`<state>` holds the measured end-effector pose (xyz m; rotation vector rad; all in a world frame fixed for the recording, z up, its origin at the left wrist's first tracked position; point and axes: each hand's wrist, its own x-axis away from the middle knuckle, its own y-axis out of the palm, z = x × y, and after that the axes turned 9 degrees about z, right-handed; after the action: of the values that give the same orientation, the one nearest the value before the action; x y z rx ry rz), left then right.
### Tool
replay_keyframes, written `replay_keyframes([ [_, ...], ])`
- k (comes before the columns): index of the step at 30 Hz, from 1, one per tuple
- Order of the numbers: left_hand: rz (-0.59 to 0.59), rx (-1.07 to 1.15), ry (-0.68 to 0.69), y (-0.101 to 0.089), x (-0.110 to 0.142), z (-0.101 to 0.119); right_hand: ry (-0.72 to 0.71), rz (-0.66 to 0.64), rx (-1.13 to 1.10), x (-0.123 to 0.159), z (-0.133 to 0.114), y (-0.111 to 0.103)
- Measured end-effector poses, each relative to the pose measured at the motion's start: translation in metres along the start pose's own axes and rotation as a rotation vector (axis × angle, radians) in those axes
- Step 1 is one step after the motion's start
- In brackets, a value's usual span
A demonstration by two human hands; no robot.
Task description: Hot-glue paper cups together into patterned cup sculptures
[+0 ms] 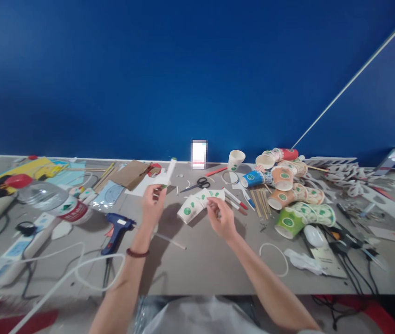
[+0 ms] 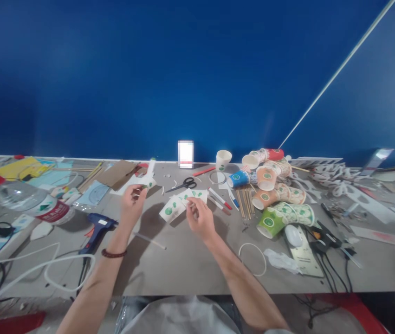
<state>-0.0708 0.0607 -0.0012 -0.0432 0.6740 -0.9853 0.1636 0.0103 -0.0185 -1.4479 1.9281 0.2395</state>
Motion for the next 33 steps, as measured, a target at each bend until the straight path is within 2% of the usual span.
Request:
replay_keyframes([
  [2, -0.116, 0.063, 0.092, 0.008, 0.013, 0.017, 0.122, -0.062, -0.114, 0.002, 0.000, 0.003],
  [5, -0.446, 0.146, 0.364, 0.011, 0.031, 0.042, 0.316, -0.170, -0.281, 0.003, 0.000, 0.005],
  [7, -0.559, 0.097, 0.425, 0.006, 0.042, 0.053, 0.392, -0.260, -0.367, 0.002, -0.001, 0.004],
  [9, -0.604, 0.044, 0.428, -0.001, 0.053, 0.059, 0.412, -0.369, -0.408, 0.001, -0.003, 0.002],
  [13, -0.598, -0.017, 0.367, -0.019, 0.076, 0.062, 0.441, -0.516, -0.398, 0.001, -0.014, 0.001],
  [17, -0.572, -0.134, 0.384, -0.035, 0.097, 0.061, 0.434, -0.579, -0.378, 0.007, -0.039, 0.006],
  [21, -0.487, -0.235, 0.561, -0.052, 0.105, 0.061, 0.416, -0.619, -0.369, 0.016, -0.066, 0.002],
  [27, -0.464, -0.230, 0.889, -0.077, 0.111, 0.068, 0.420, -0.755, -0.286, 0.038, -0.095, -0.016],
  [31, -0.489, -0.215, 1.009, -0.088, 0.125, 0.071, 0.234, -0.763, -0.246, 0.062, -0.104, -0.023],
  [33, -0.491, -0.196, 1.020, -0.097, 0.127, 0.066, 0.186, -0.705, -0.248, 0.068, -0.100, -0.034],
])
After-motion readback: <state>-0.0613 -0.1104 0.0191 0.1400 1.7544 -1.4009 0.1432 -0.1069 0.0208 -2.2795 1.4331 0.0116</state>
